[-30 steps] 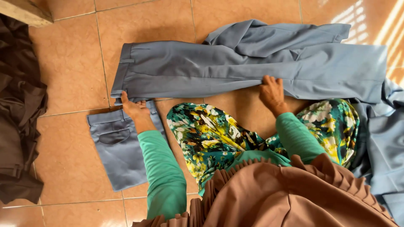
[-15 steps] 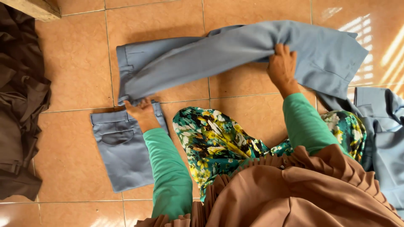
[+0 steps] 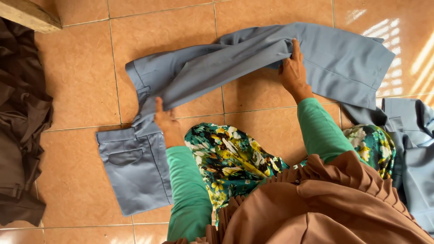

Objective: The person is smoothing and folding blue trousers on the floor.

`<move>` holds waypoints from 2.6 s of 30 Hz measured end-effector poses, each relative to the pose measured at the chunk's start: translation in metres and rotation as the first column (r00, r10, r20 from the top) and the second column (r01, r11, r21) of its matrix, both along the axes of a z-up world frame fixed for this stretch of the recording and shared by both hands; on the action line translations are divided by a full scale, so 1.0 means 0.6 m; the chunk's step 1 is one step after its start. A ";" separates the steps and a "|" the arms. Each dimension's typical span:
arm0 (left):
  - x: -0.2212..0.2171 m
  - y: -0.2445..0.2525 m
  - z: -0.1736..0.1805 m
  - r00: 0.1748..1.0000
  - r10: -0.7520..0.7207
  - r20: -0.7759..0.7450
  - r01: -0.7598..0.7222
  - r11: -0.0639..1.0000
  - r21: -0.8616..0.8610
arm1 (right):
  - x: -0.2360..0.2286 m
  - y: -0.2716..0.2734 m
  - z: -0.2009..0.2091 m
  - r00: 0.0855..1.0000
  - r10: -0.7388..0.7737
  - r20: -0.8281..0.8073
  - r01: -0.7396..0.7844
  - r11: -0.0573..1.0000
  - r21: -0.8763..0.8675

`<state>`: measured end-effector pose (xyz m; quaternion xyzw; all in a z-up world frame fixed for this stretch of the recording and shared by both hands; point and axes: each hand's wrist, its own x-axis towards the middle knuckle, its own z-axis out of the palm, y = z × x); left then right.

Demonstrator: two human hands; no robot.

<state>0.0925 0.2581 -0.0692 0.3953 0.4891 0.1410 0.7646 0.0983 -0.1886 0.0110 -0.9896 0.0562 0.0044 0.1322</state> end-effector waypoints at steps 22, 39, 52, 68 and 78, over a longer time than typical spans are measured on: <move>0.044 0.111 -0.177 0.978 -0.088 -0.189 0.087 0.996 -0.016 | -0.076 -0.043 -0.221 0.942 0.335 0.004 -0.311 0.880 -0.360; -0.049 -0.092 0.147 0.849 -0.481 -0.219 0.453 0.876 -0.168 | -0.187 -0.008 -0.152 0.813 0.267 0.517 -0.176 0.960 -0.219; -0.043 0.063 0.055 0.978 0.076 0.192 -0.019 0.958 -0.285 | -0.209 0.016 -0.162 0.852 0.294 0.434 -0.197 0.947 -0.255; -0.018 -0.143 -0.053 0.863 -0.474 -0.176 0.393 0.848 -0.356 | -0.351 -0.112 -0.180 0.806 0.301 0.509 -0.197 0.948 -0.249; -0.082 -0.042 0.195 0.912 -0.200 0.357 0.363 0.798 -0.481 | -0.290 -0.052 -0.183 0.955 0.053 0.292 0.015 0.974 -0.226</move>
